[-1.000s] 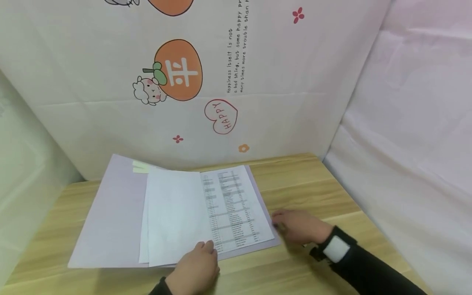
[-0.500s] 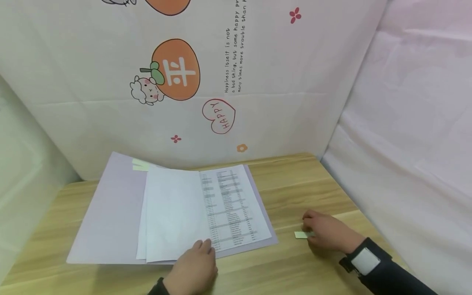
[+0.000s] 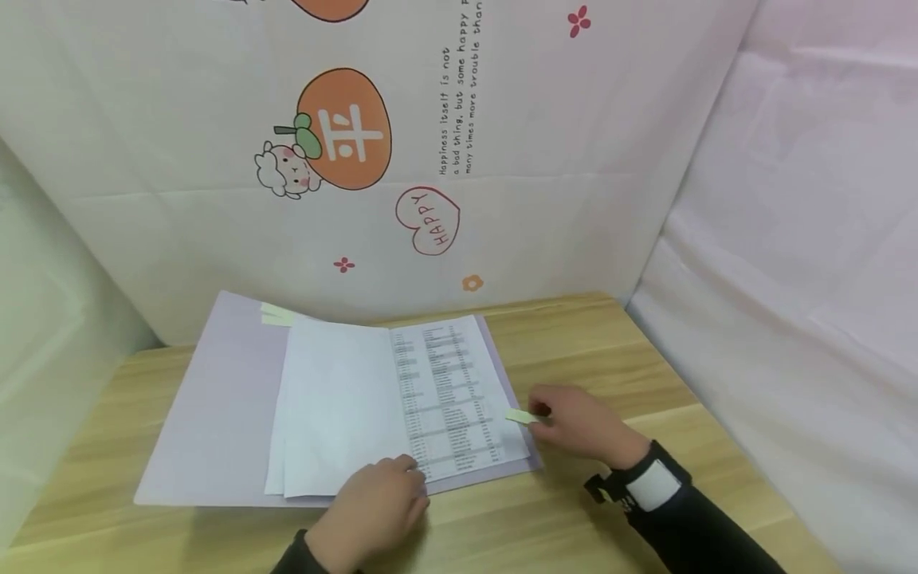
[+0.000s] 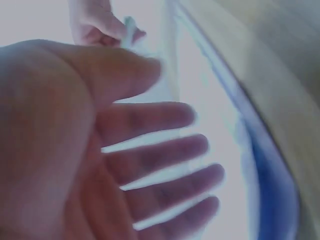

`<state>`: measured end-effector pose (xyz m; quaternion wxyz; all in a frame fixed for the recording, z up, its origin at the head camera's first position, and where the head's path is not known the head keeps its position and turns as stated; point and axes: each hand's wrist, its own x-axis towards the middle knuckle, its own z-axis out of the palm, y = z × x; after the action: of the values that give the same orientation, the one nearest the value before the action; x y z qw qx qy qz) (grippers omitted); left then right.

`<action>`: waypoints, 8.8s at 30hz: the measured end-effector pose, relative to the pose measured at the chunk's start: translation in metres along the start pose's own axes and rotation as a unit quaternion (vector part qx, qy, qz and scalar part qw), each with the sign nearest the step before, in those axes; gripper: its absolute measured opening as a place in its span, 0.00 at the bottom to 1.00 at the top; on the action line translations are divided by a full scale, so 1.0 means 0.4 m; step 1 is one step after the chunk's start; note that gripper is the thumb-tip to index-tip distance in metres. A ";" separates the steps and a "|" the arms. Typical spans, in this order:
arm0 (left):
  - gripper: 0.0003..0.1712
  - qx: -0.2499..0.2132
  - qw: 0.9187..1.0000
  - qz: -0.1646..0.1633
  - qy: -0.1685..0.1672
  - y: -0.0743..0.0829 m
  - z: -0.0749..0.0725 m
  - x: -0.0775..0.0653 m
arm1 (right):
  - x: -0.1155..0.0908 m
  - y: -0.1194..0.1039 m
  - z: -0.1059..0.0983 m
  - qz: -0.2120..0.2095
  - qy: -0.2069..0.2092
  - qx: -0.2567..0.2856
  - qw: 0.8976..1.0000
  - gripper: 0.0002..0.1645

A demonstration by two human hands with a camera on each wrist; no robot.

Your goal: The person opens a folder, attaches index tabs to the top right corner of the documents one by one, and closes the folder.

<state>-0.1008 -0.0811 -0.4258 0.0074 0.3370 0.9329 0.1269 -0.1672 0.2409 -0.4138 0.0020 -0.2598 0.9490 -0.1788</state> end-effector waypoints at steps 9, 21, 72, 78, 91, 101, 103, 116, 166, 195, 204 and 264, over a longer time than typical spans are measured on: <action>0.17 -0.301 0.946 -0.035 0.110 0.027 -0.054 0.017 | 0.053 -0.195 -0.024 -0.114 0.100 0.065 0.986 0.06; 0.19 -0.525 0.831 -0.064 0.174 0.033 -0.067 0.008 | 0.028 -0.311 -0.046 -0.197 0.115 0.106 0.968 0.06; 0.08 -0.449 0.852 0.029 0.267 0.038 -0.065 -0.029 | 0.004 -0.342 -0.034 -0.132 0.077 0.203 0.967 0.05; 0.07 -0.456 0.846 0.023 0.274 0.040 -0.065 -0.031 | 0.003 -0.346 -0.036 -0.131 0.072 0.209 0.966 0.05; 0.05 -0.461 0.841 -0.006 0.282 0.037 -0.067 -0.030 | 0.004 -0.340 -0.034 -0.143 0.089 0.204 0.964 0.05; 0.04 -0.497 0.818 -0.057 0.285 0.033 -0.075 -0.037 | -0.007 -0.333 -0.038 -0.130 0.096 0.200 0.966 0.05; 0.04 -0.506 0.807 -0.075 0.295 0.029 -0.079 -0.040 | -0.011 -0.328 -0.041 -0.119 0.102 0.192 0.969 0.05; 0.17 -0.543 0.802 -0.095 0.229 0.024 -0.075 -0.039 | -0.024 -0.263 -0.088 -0.074 0.109 0.148 0.980 0.05; 0.02 -0.015 0.941 0.273 -0.201 0.187 0.089 0.156 | -0.099 -0.128 -0.137 -0.010 0.166 0.098 0.981 0.07; 0.05 0.079 0.932 0.274 -0.224 0.301 0.147 0.352 | -0.109 -0.116 -0.118 0.008 0.165 0.125 0.978 0.03; 0.07 0.060 0.938 0.251 -0.233 0.299 0.165 0.343 | -0.108 -0.115 -0.116 0.006 0.160 0.127 0.979 0.05; 0.10 -0.534 0.802 -0.217 0.155 0.001 -0.073 0.107 | 0.036 -0.260 0.013 -0.004 0.174 0.182 0.968 0.08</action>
<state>-0.1365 -0.0605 -0.3945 0.0687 0.0445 0.7548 0.6508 -0.1280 0.1488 -0.3819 -0.1160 -0.2237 0.8851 -0.3912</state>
